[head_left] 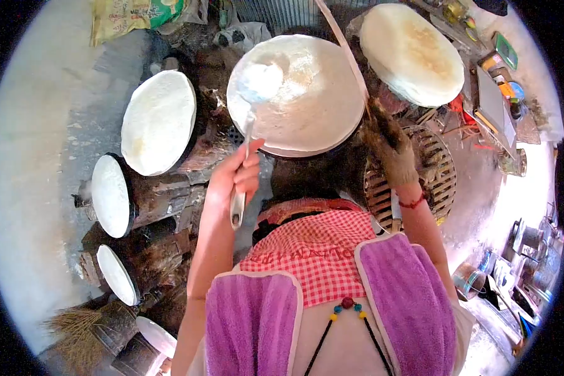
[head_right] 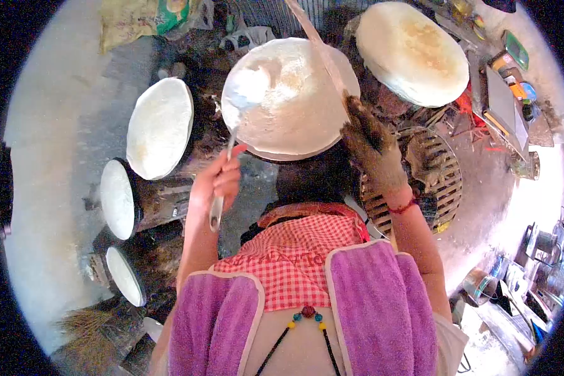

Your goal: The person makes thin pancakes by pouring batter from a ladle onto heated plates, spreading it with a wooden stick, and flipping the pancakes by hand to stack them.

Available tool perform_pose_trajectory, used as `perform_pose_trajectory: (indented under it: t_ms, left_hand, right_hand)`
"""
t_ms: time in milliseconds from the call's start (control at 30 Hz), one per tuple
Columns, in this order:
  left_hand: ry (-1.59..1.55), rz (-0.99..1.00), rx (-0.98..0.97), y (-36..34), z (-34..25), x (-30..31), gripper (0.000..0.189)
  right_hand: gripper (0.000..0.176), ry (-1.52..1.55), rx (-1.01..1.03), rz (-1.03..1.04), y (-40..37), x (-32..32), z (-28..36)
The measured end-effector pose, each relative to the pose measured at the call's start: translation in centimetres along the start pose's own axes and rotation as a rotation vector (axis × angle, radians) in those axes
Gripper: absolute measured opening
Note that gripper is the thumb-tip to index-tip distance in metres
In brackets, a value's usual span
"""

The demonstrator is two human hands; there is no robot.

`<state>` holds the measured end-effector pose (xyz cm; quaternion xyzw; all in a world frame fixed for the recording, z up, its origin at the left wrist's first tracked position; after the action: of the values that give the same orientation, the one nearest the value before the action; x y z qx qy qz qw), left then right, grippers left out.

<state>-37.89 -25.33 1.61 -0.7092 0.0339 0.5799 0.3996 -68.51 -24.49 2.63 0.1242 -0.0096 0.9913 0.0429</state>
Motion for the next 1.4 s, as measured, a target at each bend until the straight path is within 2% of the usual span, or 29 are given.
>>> perform_pose_trajectory:
  t_ms: [33, 133, 200, 233, 267, 300, 333, 367, 467, 533, 600, 633, 667, 733, 767, 800, 833, 867, 933, 1000, 1067, 1133, 1200, 1300, 1333, 1400]
  left_hand:
    - [-0.259, 0.009, 0.135, 0.9, -0.4, -0.2, 0.044]
    - [-0.189, 0.124, 0.234, 0.0, -1.7, -2.0, 0.044]
    - [-0.138, 0.201, 0.201, -3.0, -2.7, -3.3, 0.046]
    - [-0.12, 0.309, 0.132, -4.5, -3.9, -3.4, 0.048]
    - [-0.101, 0.41, 0.062, -5.8, -4.9, -3.5, 0.049]
    - [-0.028, 0.428, -0.038, -6.5, -5.8, -3.3, 0.05]
    - [-0.047, 0.397, -0.035, -7.2, -6.9, -3.3, 0.05]
    - [-0.071, 0.349, -0.044, -7.7, -8.1, -3.0, 0.05]
    - [-0.039, 0.27, -0.089, -9.3, -12.2, -1.0, 0.046]
    - [-0.019, 0.207, -0.162, -11.8, -14.7, 1.0, 0.041]
    - [-0.03, 0.172, -0.257, -15.3, -16.5, 3.5, 0.04]
    - [-0.105, 0.209, -0.305, -17.5, -17.1, 5.0, 0.045]
    - [-0.146, 0.245, -0.324, -19.7, -17.8, 6.6, 0.045]
    - [-0.275, 0.208, -0.423, -24.0, -18.6, 9.6, 0.046]
    - [-0.31, 0.169, -0.475, -26.1, -18.7, 11.0, 0.045]
    - [-0.342, 0.125, -0.529, -28.1, -18.7, 12.3, 0.044]
    - [-0.386, 0.163, -0.573, -29.7, -18.5, 13.3, 0.043]
    - [-0.434, 0.184, -0.61, -31.2, -18.4, 14.5, 0.043]
    - [-0.505, 0.222, -0.683, -33.8, -18.2, 16.8, 0.043]
    - [-0.556, 0.185, -0.759, -36.1, -17.9, 18.3, 0.044]
    - [-0.647, 0.255, -0.787, -38.2, -17.4, 19.4, 0.045]
    - [-0.642, 0.298, -0.791, -40.0, -16.7, 20.4, 0.047]
    - [-0.65, 0.311, -0.803, -41.2, -16.5, 21.5, 0.047]
    - [-0.665, 0.322, -0.82, -42.5, -16.1, 23.0, 0.048]
    - [-0.663, 0.335, -0.824, -42.6, -16.2, 23.3, 0.048]
    - [-0.67, 0.314, -0.852, -43.1, -16.0, 23.4, 0.048]
  right_hand:
    - [0.044, -0.005, -0.009, -0.001, 0.6, -0.5, -0.4]
    - [0.044, -0.155, 0.013, -0.012, 0.1, -1.5, -2.8]
    - [0.045, -0.511, -0.089, 0.02, -1.7, -2.1, -5.5]
    - [0.047, -0.533, -0.101, 0.009, -2.3, -2.6, -8.0]
    - [0.047, -0.538, -0.105, 0.012, -2.1, -3.3, -7.6]
    - [0.046, -0.651, -0.117, 0.046, -1.8, -4.2, -6.7]
    - [0.046, -0.764, -0.128, 0.088, -1.4, -5.3, -5.6]
    - [0.046, -0.911, -0.231, 0.175, -0.4, -6.3, -5.0]
    - [0.048, -1.045, -0.159, 0.272, 2.3, -9.6, -3.8]
    - [0.05, -0.937, -0.065, 0.229, 1.9, -11.1, -4.2]
    - [0.053, -0.913, -0.202, 0.272, 0.2, -12.0, -4.8]
    - [0.055, -0.877, 0.058, 0.238, -1.2, -11.8, -7.0]
    - [0.055, -0.889, 0.068, 0.252, -2.8, -12.6, -6.5]
    - [0.054, -0.432, -0.254, 0.126, -4.8, -13.5, -6.0]
    - [0.054, -0.449, -0.243, 0.143, -5.0, -14.8, -5.0]
    - [0.05, -0.282, -0.289, 0.075, -5.4, -16.5, -3.9]
    - [0.047, -0.112, -0.338, 0.008, -5.8, -18.3, -2.9]
    - [0.047, -0.12, -0.337, 0.026, -5.4, -21.0, -1.4]
    - [0.04, 0.249, -0.454, 0.104, -2.7, -26.8, 0.7]
    - [0.038, -0.157, -0.479, 0.449, 1.3, -31.7, -3.8]
    - [0.037, -0.126, -0.383, 0.376, 3.7, -35.8, -1.5]
    - [0.035, -0.139, -0.419, 0.23, 6.7, -37.0, 0.9]
    - [0.047, -0.815, -0.343, 0.047, 10.9, -36.2, 0.9]
    - [0.045, -0.838, -0.235, 0.035, 17.9, -37.0, -8.7]
    - [0.045, -0.842, -0.22, 0.042, 17.2, -37.8, -6.5]
    - [0.043, -0.638, -0.444, 0.212, 13.8, -40.0, -1.3]
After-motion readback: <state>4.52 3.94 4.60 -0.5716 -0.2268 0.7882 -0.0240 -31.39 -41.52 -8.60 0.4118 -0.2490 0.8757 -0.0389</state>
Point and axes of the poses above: each hand's wrist, its own y-axis towards the middle knuckle, its own x-axis out of the back of the hand, z = x × y, the point moved 4 cm from there along y, towards the middle knuckle, and after that the axes turned 15 degrees about -y, right-handed, at the moved point
